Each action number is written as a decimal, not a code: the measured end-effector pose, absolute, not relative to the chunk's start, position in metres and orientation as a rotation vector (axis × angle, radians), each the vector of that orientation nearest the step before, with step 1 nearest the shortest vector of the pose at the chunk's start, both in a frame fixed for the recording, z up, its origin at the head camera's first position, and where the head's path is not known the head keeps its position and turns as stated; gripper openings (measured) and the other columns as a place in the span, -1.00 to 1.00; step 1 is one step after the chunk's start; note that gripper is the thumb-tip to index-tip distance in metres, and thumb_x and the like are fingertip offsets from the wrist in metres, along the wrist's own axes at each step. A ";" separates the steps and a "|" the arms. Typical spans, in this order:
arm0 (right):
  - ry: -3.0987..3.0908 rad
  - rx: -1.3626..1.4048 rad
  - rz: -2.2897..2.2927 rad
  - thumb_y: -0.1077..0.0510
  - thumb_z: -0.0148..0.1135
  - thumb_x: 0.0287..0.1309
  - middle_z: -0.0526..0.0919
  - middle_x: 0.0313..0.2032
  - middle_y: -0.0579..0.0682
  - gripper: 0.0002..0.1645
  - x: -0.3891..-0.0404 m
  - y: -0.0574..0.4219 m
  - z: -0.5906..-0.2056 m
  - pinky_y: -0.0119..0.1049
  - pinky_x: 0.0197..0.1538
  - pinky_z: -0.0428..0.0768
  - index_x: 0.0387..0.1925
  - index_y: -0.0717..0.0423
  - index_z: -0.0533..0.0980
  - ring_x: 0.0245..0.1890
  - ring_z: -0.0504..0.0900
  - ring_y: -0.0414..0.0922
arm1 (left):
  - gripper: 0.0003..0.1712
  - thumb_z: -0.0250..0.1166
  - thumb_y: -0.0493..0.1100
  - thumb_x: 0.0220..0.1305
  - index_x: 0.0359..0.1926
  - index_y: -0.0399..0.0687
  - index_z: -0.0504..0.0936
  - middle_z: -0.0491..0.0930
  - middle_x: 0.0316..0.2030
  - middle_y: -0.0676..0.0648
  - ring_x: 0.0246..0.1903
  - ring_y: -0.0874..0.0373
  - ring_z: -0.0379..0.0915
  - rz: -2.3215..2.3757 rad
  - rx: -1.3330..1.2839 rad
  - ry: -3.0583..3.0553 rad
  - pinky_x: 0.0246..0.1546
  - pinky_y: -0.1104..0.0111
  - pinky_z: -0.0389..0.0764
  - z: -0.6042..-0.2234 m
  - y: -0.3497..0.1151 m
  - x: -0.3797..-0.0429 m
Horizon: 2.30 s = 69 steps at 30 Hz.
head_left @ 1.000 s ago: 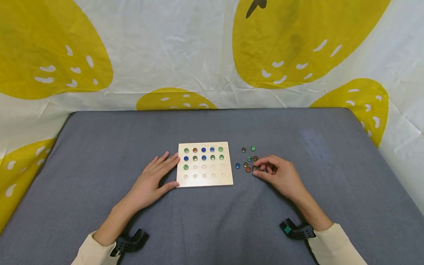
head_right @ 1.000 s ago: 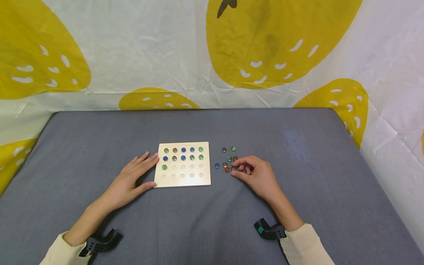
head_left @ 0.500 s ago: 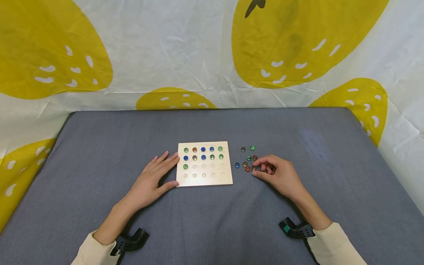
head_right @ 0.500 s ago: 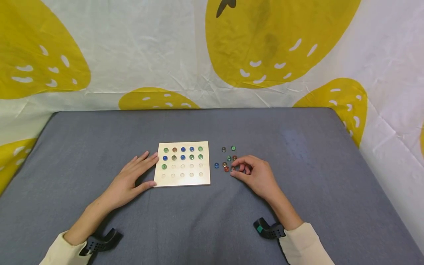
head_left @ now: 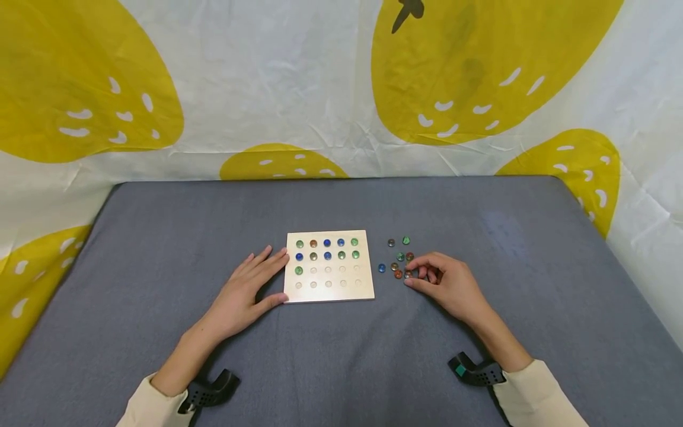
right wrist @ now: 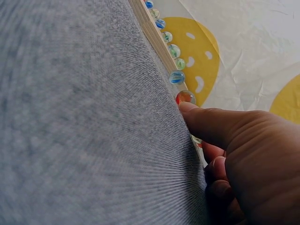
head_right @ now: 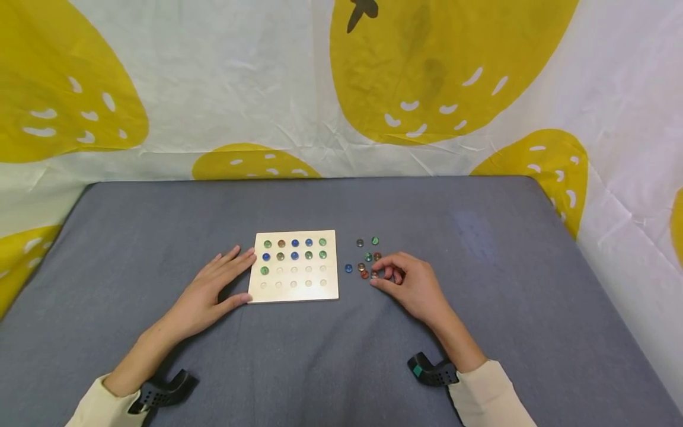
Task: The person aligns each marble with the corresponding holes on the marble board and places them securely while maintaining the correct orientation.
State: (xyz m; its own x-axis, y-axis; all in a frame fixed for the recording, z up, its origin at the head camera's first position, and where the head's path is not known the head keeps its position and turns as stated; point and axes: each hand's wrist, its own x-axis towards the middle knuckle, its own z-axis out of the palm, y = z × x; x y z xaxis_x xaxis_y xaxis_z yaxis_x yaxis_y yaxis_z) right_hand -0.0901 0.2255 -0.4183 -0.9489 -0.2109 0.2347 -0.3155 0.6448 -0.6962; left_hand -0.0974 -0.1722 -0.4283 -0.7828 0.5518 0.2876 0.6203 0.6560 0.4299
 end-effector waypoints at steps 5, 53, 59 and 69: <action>-2.712 0.450 1.199 0.18 0.47 0.00 0.45 -0.53 -0.17 -0.82 -0.090 0.225 -0.418 -0.42 -0.54 0.31 -0.31 -0.02 0.65 -0.59 0.34 -0.23 | -0.16 0.33 0.08 0.21 0.43 -0.05 0.24 0.21 0.39 -0.05 0.40 -0.10 -0.04 -0.780 -0.969 -2.744 0.38 0.01 -0.07 -0.429 -0.173 -0.097; -2.685 0.450 1.416 0.08 0.48 0.01 0.58 -0.51 -0.20 -0.81 -0.096 0.162 -0.383 -0.39 -0.55 0.42 -0.29 -0.05 0.67 -0.57 0.46 -0.19 | -0.16 0.33 0.08 0.20 0.43 -0.04 0.24 0.20 0.40 -0.03 0.41 -0.07 -0.04 -0.770 -0.950 -2.760 0.39 0.03 -0.08 -0.428 -0.171 -0.096; -2.652 0.527 1.453 0.10 0.47 0.02 0.60 -0.52 -0.25 -0.83 -0.098 0.147 -0.384 -0.39 -0.56 0.41 -0.30 -0.07 0.67 -0.58 0.47 -0.22 | -0.17 0.33 0.08 0.21 0.43 -0.05 0.25 0.21 0.39 -0.04 0.40 -0.08 -0.03 -0.768 -0.951 -2.752 0.38 0.02 -0.06 -0.429 -0.172 -0.096; -2.617 0.607 1.503 0.09 0.46 0.03 0.60 -0.54 -0.29 -0.86 -0.099 0.120 -0.382 -0.38 -0.54 0.43 -0.31 -0.08 0.67 -0.57 0.49 -0.26 | -0.16 0.33 0.08 0.21 0.43 -0.05 0.24 0.21 0.39 -0.04 0.40 -0.08 -0.03 -0.764 -0.954 -2.748 0.38 0.02 -0.07 -0.429 -0.172 -0.096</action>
